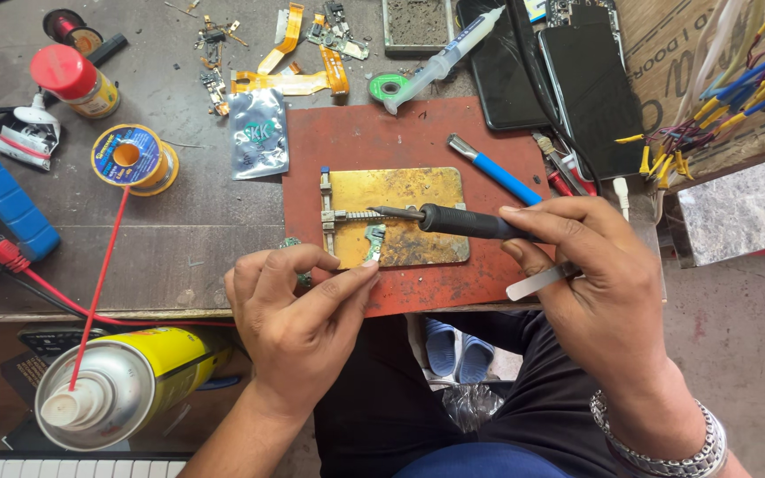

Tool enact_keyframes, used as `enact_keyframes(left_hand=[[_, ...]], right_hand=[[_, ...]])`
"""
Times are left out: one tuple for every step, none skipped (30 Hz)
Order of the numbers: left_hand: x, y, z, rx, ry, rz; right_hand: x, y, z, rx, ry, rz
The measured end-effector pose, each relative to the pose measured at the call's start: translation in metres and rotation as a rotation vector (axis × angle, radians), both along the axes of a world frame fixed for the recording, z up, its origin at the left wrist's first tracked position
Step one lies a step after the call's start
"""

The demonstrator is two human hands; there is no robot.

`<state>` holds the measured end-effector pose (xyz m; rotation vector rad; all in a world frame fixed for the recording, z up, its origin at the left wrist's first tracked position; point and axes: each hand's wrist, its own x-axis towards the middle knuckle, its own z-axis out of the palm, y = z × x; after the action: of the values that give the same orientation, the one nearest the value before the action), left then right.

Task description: The person works on a small circuit board held in a metal clamp on a repair bench. They use tweezers to position and adjust components, solder the board with a soldering iron, lift and reposition the board by hand, and apply flux from a syringe onto the board.

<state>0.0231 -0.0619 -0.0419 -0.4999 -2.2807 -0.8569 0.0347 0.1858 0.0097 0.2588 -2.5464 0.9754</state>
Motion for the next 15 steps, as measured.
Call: enact_keyframes(left_hand=[[0.000, -0.001, 0.000, -0.011, 0.000, 0.004], [0.000, -0.001, 0.000, -0.018, -0.006, 0.004], [0.001, -0.002, 0.000, -0.026, -0.011, 0.003], [0.001, -0.002, -0.001, -0.035, -0.017, 0.001], [0.001, -0.002, -0.001, -0.037, -0.009, 0.003], [0.002, -0.003, -0.002, -0.039, -0.001, 0.005], [0.002, -0.004, -0.003, -0.041, 0.008, 0.008], [0.002, -0.005, -0.003, -0.031, 0.018, 0.004], [0.003, -0.005, -0.004, -0.021, 0.027, 0.002], [0.004, -0.005, -0.004, -0.012, 0.036, 0.000], [0.004, -0.005, -0.005, 0.008, 0.045, -0.007], [0.006, -0.003, -0.004, 0.026, 0.055, -0.012], [0.009, -0.002, -0.003, 0.044, 0.064, -0.019], [0.010, 0.001, 0.000, 0.051, 0.079, -0.011], [0.013, 0.005, 0.003, 0.059, 0.095, -0.004]], right_hand=[[0.000, -0.001, 0.000, 0.007, -0.004, -0.004], [0.000, -0.002, 0.000, 0.013, -0.004, -0.001], [-0.001, -0.002, 0.001, 0.020, -0.004, 0.000], [-0.001, -0.002, 0.001, 0.026, -0.004, 0.001], [-0.001, -0.002, 0.001, 0.026, -0.005, 0.004], [0.000, -0.003, 0.002, 0.027, -0.006, 0.007], [0.001, -0.004, 0.003, 0.027, -0.005, 0.010], [0.001, -0.004, 0.004, 0.017, -0.002, 0.009], [0.003, -0.005, 0.005, 0.007, 0.001, 0.009], [0.004, -0.005, 0.006, -0.005, 0.003, 0.010], [0.006, -0.004, 0.008, -0.009, -0.003, -0.007], [0.007, -0.003, 0.010, -0.013, -0.010, -0.024], [0.010, -0.002, 0.013, -0.019, -0.015, -0.041], [0.012, 0.001, 0.017, -0.028, 0.002, -0.025], [0.015, 0.004, 0.021, -0.037, 0.021, -0.009]])
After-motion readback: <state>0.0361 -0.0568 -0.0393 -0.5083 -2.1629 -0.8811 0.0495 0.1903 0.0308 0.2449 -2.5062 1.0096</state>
